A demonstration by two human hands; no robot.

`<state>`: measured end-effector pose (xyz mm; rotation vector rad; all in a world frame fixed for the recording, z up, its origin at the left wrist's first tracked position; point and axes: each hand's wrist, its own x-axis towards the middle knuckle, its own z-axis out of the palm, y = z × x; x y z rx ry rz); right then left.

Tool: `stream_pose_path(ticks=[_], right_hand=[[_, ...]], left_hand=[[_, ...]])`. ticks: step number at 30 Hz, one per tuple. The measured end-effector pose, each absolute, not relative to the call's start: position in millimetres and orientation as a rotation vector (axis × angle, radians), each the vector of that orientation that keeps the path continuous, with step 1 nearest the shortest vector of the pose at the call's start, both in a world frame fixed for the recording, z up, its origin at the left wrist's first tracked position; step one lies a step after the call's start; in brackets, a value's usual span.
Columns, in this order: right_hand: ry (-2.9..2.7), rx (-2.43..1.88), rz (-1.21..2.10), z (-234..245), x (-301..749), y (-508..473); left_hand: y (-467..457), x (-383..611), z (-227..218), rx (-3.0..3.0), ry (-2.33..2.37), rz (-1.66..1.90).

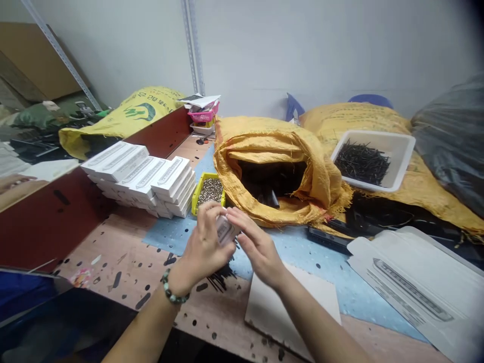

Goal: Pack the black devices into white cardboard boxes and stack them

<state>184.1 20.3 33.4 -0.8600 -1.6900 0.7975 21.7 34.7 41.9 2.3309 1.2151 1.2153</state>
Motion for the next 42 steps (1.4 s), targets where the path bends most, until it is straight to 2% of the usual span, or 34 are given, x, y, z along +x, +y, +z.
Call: stream_pose_path(ticks=[2, 4, 7, 10, 13, 15, 16, 18, 21, 24, 29, 35, 39, 42], right_hand=[[-1.728, -1.15, 0.763, 31.4, 207.3, 52.9], [-1.647, -1.665, 0.529, 25.9, 238.0, 88.5], [-1.554, -2.007, 0.398, 9.0, 277.2, 129.4], [-1.542, -2.181, 0.451, -14.3, 289.2, 147.9], [-1.523, -2.262, 0.476, -31.7, 283.7, 153.8], [-1.528, -2.243, 0.453, -34.7, 281.3, 154.3], [-1.535, -2.216, 0.43, -33.3, 281.7, 153.1], [-1.552, -2.138, 0.367, -25.4, 285.2, 145.7], [-1.566, -1.987, 0.245, -6.7, 293.7, 116.8], [-1.618, -1.747, 0.224, 9.8, 301.5, 67.2], [-1.566, -1.687, 0.571, 21.8, 304.4, -14.5], [-1.648, -1.55, 0.722, 5.0, 278.3, -45.2], [-1.309, -1.293, 0.973, -18.8, 251.2, -43.1], [-0.954, -1.139, 1.011, -23.6, 236.7, -39.7]], left_hand=[[59.5, -1.0, 65.8, 2.316, 1.49, 1.094], [93.0, -32.9, 93.7, 2.244, 1.831, 1.053], [145.9, -82.2, 126.4, 2.104, 2.315, 0.839], [174.9, -106.2, 135.2, 2.075, 2.419, 0.637], [166.8, -88.1, 121.2, 2.263, 2.341, 0.916], [151.5, -57.3, 100.2, 2.36, 2.076, 1.129], [145.2, -39.7, 86.5, 2.349, 1.913, 1.09], [140.5, -7.3, 55.0, 2.229, 1.682, 0.713], [153.1, 20.4, 9.7, 2.098, 1.712, 0.639], [170.3, 23.4, -16.6, 1.966, 1.719, 0.717], [168.8, 14.3, -17.0, 1.661, 1.605, 0.962], [109.6, 15.5, -9.2, 1.094, 1.265, 1.03], [49.4, 26.5, -16.2, 0.779, 1.063, 0.98], [11.1, 40.9, -24.4, 0.61, 0.977, 0.947]])
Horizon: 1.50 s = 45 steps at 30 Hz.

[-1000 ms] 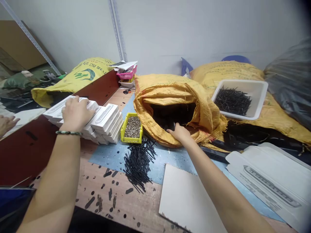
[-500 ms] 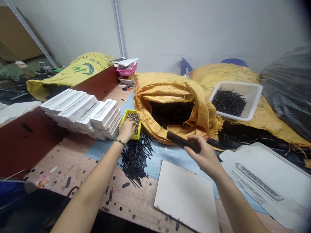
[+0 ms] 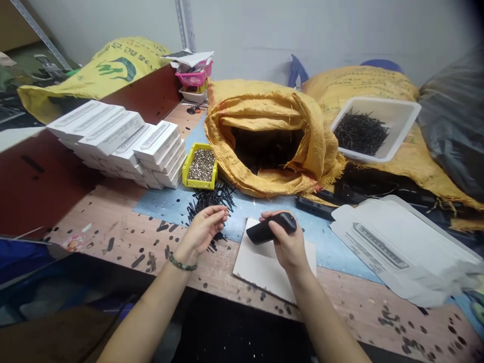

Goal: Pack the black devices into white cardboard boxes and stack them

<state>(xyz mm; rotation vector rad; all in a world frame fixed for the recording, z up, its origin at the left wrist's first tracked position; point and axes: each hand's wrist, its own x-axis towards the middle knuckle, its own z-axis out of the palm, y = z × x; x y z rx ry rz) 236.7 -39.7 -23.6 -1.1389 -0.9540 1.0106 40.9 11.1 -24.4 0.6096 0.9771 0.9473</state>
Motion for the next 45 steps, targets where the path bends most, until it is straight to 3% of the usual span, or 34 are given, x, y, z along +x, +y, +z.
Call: stream_pose_path(ticks=[3, 8, 13, 19, 24, 36, 45], right_hand=[[-0.933, -1.177, 0.97, -19.6, 230.7, -39.3], [-1.414, -1.451, 1.043, -32.5, 234.0, -52.9], [-1.367, -1.553, 0.892, -50.9, 248.8, -68.4], [-0.843, -1.419, 0.84, -45.8, 261.1, -66.6], [-0.401, -1.019, 1.061, -30.6, 245.6, -54.8], [-0.374, -0.829, 1.047, -3.1, 210.4, -49.0], [-0.638, -0.87, 0.978, 7.4, 221.3, -52.6]], left_hand=[[-14.5, 55.4, -30.7, 0.497, 0.915, 0.938], [-31.8, 64.6, -35.0, 0.405, 0.845, 0.957], [-35.0, 60.7, -34.8, 0.382, 0.834, 0.981], [-38.4, 67.9, -36.9, 0.357, 0.822, 0.971], [-43.2, 83.4, -41.4, 0.328, 0.808, 0.991], [-47.6, 105.6, -35.9, 0.308, 0.846, 1.186], [-45.8, 103.9, -37.7, 0.469, 0.893, 1.026]])
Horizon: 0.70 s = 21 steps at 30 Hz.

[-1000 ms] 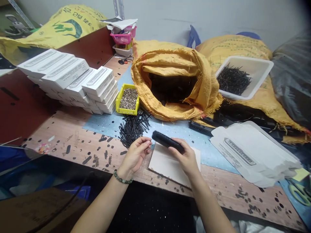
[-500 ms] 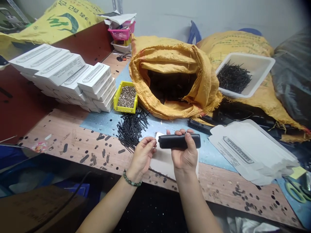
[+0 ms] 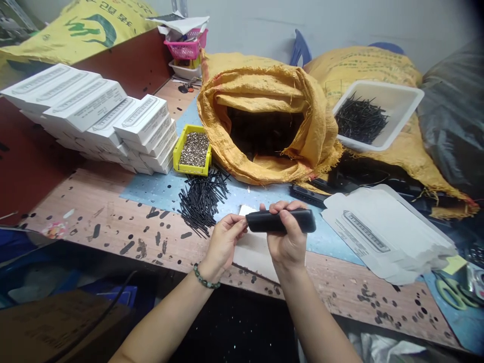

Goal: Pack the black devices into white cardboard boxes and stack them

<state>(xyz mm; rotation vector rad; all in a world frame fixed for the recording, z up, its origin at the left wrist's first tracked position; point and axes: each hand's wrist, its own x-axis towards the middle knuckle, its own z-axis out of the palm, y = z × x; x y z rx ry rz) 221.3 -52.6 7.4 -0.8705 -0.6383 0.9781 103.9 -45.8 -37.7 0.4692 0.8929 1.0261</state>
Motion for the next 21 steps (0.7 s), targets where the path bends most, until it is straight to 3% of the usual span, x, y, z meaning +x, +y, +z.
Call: stream_pose_path(ticks=[5, 10, 12, 14, 17, 21], right_hand=[[-1.036, -0.961, 0.682, -2.0, 238.6, -63.5], [-1.08, -1.323, 1.002, -42.8, 257.3, -49.3], [-1.1, -1.418, 0.942, -47.6, 286.8, -47.7], [-1.173, -1.645, 0.67, -45.0, 329.1, -58.1], [-1.168, -2.258, 0.008, -39.8, 395.9, -89.1], [-1.232, -2.565, -0.283, -35.0, 454.5, -117.3]], left_hand=[[-31.9, 78.9, -40.4, 0.73, 1.092, 1.063], [-31.1, 72.9, -37.3, 1.102, 1.121, 1.017], [-33.5, 71.6, -38.6, 1.175, 1.129, 0.979], [-34.6, 67.8, -41.8, 1.188, 1.165, 0.966], [-34.5, 62.6, -46.0, 1.163, 1.203, 0.971], [-36.9, 69.2, -43.8, 1.168, 1.17, 0.927]])
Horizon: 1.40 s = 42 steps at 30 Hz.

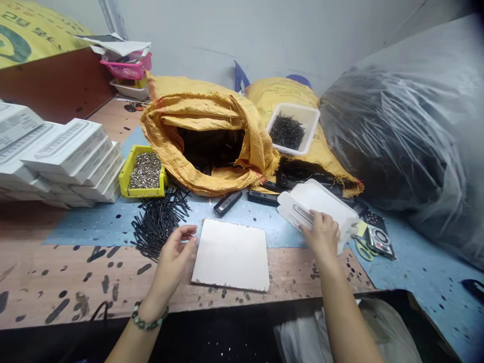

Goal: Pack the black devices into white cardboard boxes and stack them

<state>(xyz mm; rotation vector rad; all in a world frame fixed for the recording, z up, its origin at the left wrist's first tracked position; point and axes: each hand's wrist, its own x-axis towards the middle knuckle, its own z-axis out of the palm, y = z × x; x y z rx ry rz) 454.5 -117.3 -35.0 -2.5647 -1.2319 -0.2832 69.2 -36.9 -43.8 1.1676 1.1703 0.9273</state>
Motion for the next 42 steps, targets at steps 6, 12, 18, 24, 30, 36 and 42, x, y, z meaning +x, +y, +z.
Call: stream_pose_path(ticks=[6, 12, 18, 24, 30, 36, 42], right_hand=[[-1.246, -2.288, -0.361, -5.0, 427.4, -111.7], [-1.909, -1.329, 0.234, 12.4, 271.0, -103.7], [-1.9, -1.172, 0.412, 35.1, 234.5, -83.6], [-1.747, -1.094, 0.875, 39.5, 246.2, -72.2], [-1.153, -0.813, 1.519, 23.5, 248.5, -58.5], [-0.974, -1.003, 1.758, 5.6, 229.6, -62.1], [-0.978, -1.265, 1.15, -14.1, 220.2, -59.1]], left_hand=[[-55.6, 108.6, -31.1, 1.159, 0.951, 0.8], [-54.1, 138.0, -26.5, 0.72, 0.559, 0.891], [-43.8, 88.0, -20.8, 0.889, 0.496, 0.681], [-48.6, 74.4, -6.0, 0.954, 0.519, 0.563], [-57.3, 75.5, -12.4, 0.738, 0.32, 0.272], [-56.1, 71.2, -13.7, 0.923, 0.492, 0.343], [-49.1, 74.5, -11.2, 1.913, 1.055, 0.871]])
